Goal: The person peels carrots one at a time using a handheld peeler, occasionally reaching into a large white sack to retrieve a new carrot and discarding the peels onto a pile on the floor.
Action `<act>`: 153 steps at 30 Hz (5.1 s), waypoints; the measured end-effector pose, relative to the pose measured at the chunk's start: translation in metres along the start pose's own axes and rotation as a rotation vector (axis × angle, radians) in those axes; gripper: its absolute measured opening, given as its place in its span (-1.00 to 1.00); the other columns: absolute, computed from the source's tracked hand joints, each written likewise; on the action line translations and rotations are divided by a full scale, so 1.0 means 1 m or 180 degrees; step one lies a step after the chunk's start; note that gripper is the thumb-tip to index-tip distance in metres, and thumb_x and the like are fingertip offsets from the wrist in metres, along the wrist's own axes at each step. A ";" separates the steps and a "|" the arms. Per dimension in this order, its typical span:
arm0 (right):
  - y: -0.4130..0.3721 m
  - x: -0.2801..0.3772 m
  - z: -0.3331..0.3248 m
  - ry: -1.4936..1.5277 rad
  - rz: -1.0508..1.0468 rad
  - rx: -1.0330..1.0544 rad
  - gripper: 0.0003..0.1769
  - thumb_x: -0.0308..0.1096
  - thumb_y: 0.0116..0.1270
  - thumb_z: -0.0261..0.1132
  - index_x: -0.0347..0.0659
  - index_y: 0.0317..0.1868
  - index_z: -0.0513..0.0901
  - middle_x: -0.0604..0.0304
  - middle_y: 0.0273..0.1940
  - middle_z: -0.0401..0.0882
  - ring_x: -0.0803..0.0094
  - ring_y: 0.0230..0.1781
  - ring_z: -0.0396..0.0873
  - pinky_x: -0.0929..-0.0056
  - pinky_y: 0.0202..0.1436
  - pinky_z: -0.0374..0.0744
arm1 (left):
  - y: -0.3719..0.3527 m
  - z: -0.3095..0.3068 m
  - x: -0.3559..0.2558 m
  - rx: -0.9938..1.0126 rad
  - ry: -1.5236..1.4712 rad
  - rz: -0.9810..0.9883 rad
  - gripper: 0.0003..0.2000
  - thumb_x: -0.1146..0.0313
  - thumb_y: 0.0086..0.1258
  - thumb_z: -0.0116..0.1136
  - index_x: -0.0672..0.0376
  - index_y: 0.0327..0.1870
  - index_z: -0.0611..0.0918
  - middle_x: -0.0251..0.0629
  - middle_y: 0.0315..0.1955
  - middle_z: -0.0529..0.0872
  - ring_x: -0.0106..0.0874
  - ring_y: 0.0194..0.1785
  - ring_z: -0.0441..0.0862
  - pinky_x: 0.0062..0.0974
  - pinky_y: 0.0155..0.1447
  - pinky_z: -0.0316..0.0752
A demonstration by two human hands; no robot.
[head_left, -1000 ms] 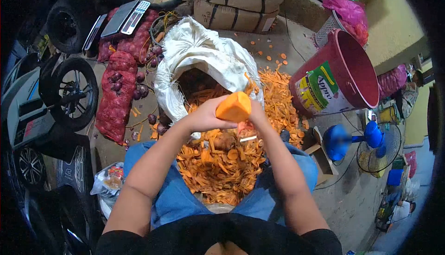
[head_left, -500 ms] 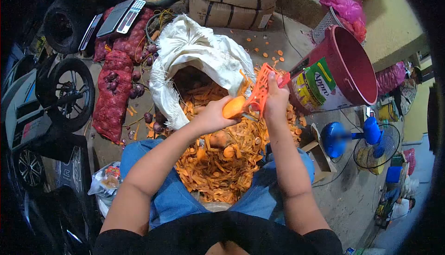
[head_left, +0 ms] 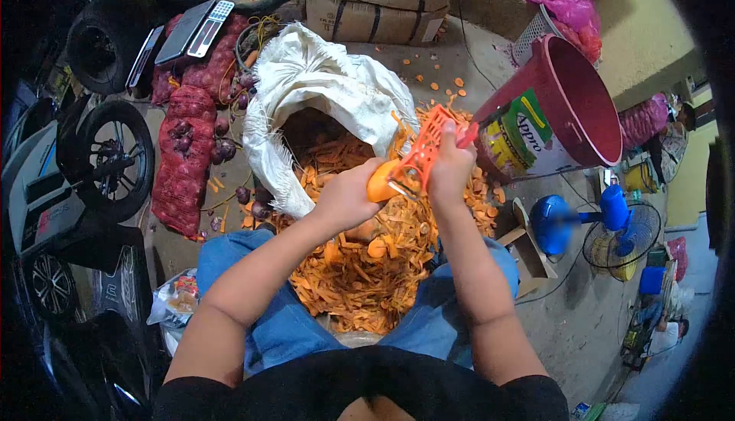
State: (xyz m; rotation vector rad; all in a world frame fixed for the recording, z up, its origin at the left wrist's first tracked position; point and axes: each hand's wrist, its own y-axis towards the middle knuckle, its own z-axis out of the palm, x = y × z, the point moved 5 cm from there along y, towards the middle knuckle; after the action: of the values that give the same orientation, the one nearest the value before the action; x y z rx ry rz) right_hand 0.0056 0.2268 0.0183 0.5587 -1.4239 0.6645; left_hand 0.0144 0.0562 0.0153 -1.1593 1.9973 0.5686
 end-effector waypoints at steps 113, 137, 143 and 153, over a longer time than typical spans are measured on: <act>-0.039 -0.011 0.036 -0.0245 -0.0597 0.0923 -0.72 -0.27 0.20 0.05 -0.27 -0.59 0.41 0.38 -0.68 0.30 0.68 -0.64 0.23 0.59 -0.61 0.24 | -0.002 0.043 0.034 0.0759 -0.4348 -0.2285 -0.65 0.16 0.32 -0.37 0.23 -0.13 0.40 -0.20 -0.31 0.55 -0.41 -0.32 0.55 -0.47 -0.22 0.47; -0.040 -0.007 0.034 -0.0304 -0.0733 0.1068 -0.85 -0.37 0.20 0.02 -0.29 -0.43 0.41 0.27 -0.60 0.38 0.60 -0.57 0.31 0.57 -0.50 0.31 | 0.009 0.058 0.048 0.0700 -0.5013 -0.2138 -0.70 0.22 0.29 -0.27 0.22 -0.11 0.39 -0.21 -0.28 0.54 -0.39 -0.28 0.54 -0.41 -0.17 0.48; -0.001 -0.011 0.010 -0.0698 -0.0747 0.0228 -0.83 -0.38 0.18 0.04 -0.33 -0.46 0.39 0.23 -0.57 0.41 0.54 -0.58 0.32 0.55 -0.47 0.34 | 0.005 0.041 0.020 0.1272 -0.4258 -0.1808 -0.69 0.26 0.29 -0.25 0.24 -0.03 0.34 -0.20 -0.20 0.51 -0.44 -0.19 0.52 -0.47 -0.11 0.45; 0.016 -0.011 0.003 0.0189 0.0403 -0.0040 -0.75 -0.30 0.20 0.03 -0.30 -0.55 0.40 0.34 -0.69 0.33 0.63 -0.73 0.21 0.56 -0.65 0.21 | 0.003 0.046 0.035 0.1143 -0.5494 -0.2364 -0.68 0.20 0.25 -0.18 0.23 -0.10 0.41 -0.23 -0.31 0.56 -0.39 -0.33 0.55 -0.43 -0.19 0.47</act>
State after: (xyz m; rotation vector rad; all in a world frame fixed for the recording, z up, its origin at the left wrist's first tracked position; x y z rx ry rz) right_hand -0.0085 0.2353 0.0065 0.4380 -1.4150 0.7664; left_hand 0.0180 0.0705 -0.0407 -0.5886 0.1334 0.4584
